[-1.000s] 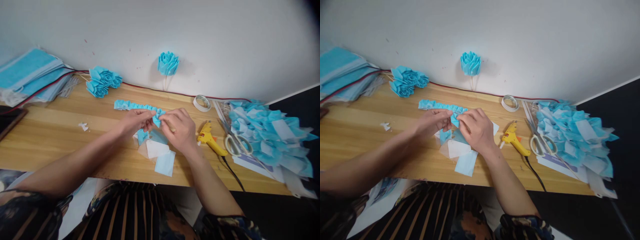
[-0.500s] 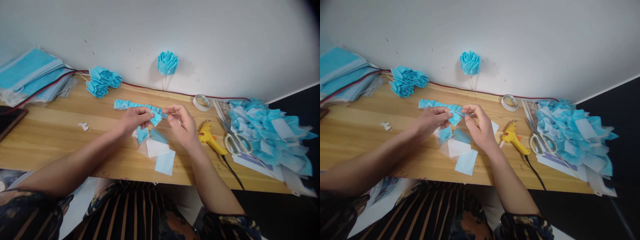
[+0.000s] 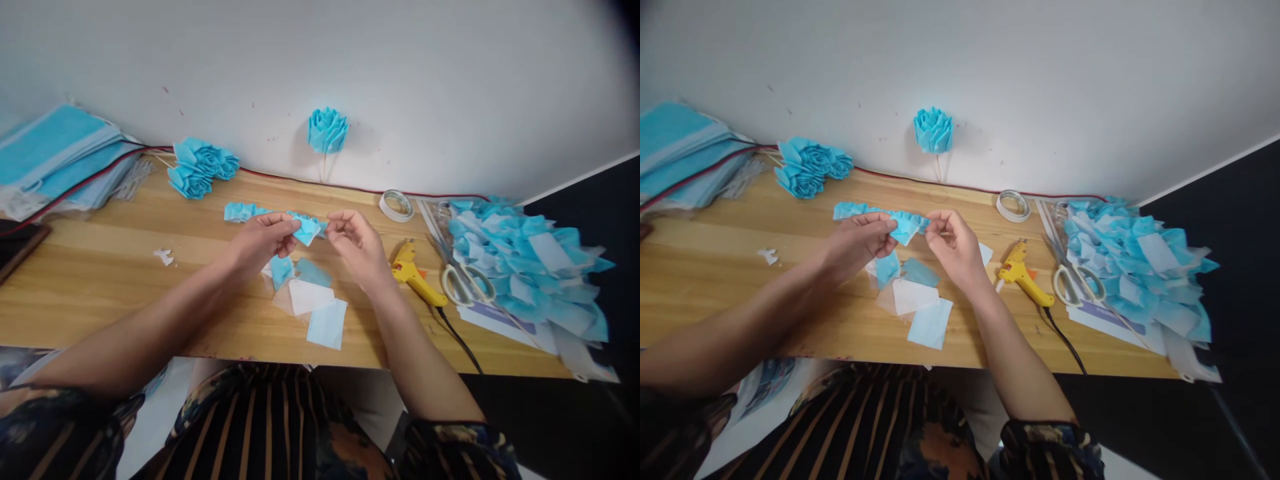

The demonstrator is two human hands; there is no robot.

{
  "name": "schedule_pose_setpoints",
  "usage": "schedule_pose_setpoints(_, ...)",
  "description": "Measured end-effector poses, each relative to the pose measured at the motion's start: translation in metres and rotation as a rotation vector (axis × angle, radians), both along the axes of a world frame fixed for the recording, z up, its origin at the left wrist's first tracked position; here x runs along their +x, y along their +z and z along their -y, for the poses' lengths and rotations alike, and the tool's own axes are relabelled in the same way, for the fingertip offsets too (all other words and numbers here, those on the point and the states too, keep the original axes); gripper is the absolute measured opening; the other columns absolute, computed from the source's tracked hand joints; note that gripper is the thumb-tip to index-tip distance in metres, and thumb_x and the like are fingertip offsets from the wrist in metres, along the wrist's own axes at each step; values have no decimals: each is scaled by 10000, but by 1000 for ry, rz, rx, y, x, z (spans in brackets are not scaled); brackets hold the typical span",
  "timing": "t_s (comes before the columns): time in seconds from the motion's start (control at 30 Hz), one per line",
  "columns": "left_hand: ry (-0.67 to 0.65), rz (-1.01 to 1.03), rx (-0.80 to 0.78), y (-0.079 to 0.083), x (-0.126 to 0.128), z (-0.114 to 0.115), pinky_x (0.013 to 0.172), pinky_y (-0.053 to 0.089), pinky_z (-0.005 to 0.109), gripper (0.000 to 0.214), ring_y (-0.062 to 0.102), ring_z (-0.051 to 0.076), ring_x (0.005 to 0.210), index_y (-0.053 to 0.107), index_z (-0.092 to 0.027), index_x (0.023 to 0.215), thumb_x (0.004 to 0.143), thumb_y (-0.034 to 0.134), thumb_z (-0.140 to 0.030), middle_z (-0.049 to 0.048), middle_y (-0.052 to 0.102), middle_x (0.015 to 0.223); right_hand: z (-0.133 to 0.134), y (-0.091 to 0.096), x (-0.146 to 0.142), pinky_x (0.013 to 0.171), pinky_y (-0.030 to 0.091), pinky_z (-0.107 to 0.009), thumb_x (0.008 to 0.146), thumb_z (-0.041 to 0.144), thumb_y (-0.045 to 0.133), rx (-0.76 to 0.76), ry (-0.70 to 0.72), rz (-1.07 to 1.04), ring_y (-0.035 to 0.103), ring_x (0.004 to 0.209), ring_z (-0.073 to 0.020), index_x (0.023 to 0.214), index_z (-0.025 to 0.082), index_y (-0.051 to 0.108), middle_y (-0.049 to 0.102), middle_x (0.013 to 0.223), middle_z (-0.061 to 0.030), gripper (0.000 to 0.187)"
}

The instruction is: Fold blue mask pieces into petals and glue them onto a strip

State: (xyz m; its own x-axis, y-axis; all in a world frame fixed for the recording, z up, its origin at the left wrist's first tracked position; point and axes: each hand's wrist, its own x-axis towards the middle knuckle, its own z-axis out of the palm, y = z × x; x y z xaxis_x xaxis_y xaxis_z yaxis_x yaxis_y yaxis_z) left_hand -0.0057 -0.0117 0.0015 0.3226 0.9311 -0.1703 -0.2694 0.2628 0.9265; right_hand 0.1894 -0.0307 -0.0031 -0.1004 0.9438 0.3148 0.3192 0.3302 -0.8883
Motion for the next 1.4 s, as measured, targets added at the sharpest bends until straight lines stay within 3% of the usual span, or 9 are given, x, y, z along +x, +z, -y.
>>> schedule_pose_setpoints(0.17, 3, 100, -52, 5, 1, 1, 484, 391, 208, 198, 559, 95, 542, 659, -138, 679, 716, 786, -285, 13, 630, 589, 8, 7, -6, 797, 501, -380, 855, 186, 626, 440, -121, 396, 630, 842, -200, 900, 245, 598, 687, 853, -20, 79)
schedule_pose_setpoints(0.27, -10, 136, -69, 5, 1, 2, 509, 441, 216, 191, 604, 109, 584, 674, -129, 702, 708, 799, -273, 32, 686, 661, 8, 8, -6, 766, 484, -384, 870, 183, 629, 577, -104, 503, 621, 832, -215, 926, 252, 592, 695, 860, -28, 96)
schedule_pose_setpoints(0.4, -49, 148, -70, 4, 1, 3, 511, 478, 223, 219, 647, 135, 600, 683, -116, 731, 686, 826, -276, 44, 700, 650, 6, 5, -5, 753, 477, -389, 867, 183, 631, 667, -120, 556, 619, 833, -229, 920, 253, 587, 704, 859, -30, 98)
schedule_pose_setpoints(0.63, -20, 126, -73, 4, 3, 5, 471, 458, 210, 207, 679, 152, 610, 670, -109, 736, 687, 818, -244, 51, 701, 648, 6, 3, -5, 748, 467, -386, 869, 157, 585, 670, -117, 574, 587, 822, -227, 855, 248, 594, 692, 835, -37, 93)
schedule_pose_setpoints(0.77, 28, 127, -24, 3, 1, 3, 465, 446, 206, 246, 644, 130, 577, 679, -104, 724, 667, 828, -290, 45, 689, 642, 4, 3, 0, 809, 492, -383, 881, 193, 575, 526, -75, 319, 615, 854, -205, 925, 236, 611, 686, 880, -32, 71)
schedule_pose_setpoints(0.9, 28, 61, 35, 2, 1, 1, 460, 427, 210, 283, 590, 111, 549, 672, -122, 702, 655, 834, -349, 27, 659, 616, -3, -3, 5, 906, 510, -377, 936, 339, 547, 135, 41, -119, 650, 962, -189, 1102, 246, 598, 689, 997, -31, 197)
schedule_pose_setpoints(0.97, 11, 2, 69, 3, 2, 1, 462, 422, 215, 291, 573, 109, 539, 658, -135, 686, 655, 828, -369, 14, 639, 593, -6, -6, 7, 962, 497, -390, 932, 374, 554, -20, 148, -220, 649, 1011, -192, 1181, 255, 579, 688, 1045, -31, 277)
schedule_pose_setpoints(1.17, -20, -299, 304, 4, 3, 6, 467, 390, 219, 246, 490, 73, 444, 619, -149, 654, 766, 695, -354, -16, 604, 556, -5, -6, 7, 980, 476, -401, 891, 340, 593, -122, 297, -138, 630, 1013, -200, 1312, 266, 524, 652, 1034, -25, 433)
schedule_pose_setpoints(1.4, -6, -456, 474, 3, 6, 10, 475, 337, 214, 203, 449, 67, 466, 629, -155, 676, 809, 614, -307, -46, 547, 536, 1, 1, 4, 967, 458, -393, 848, 259, 595, -58, 263, 93, 606, 980, -191, 1345, 246, 508, 610, 999, -20, 505)
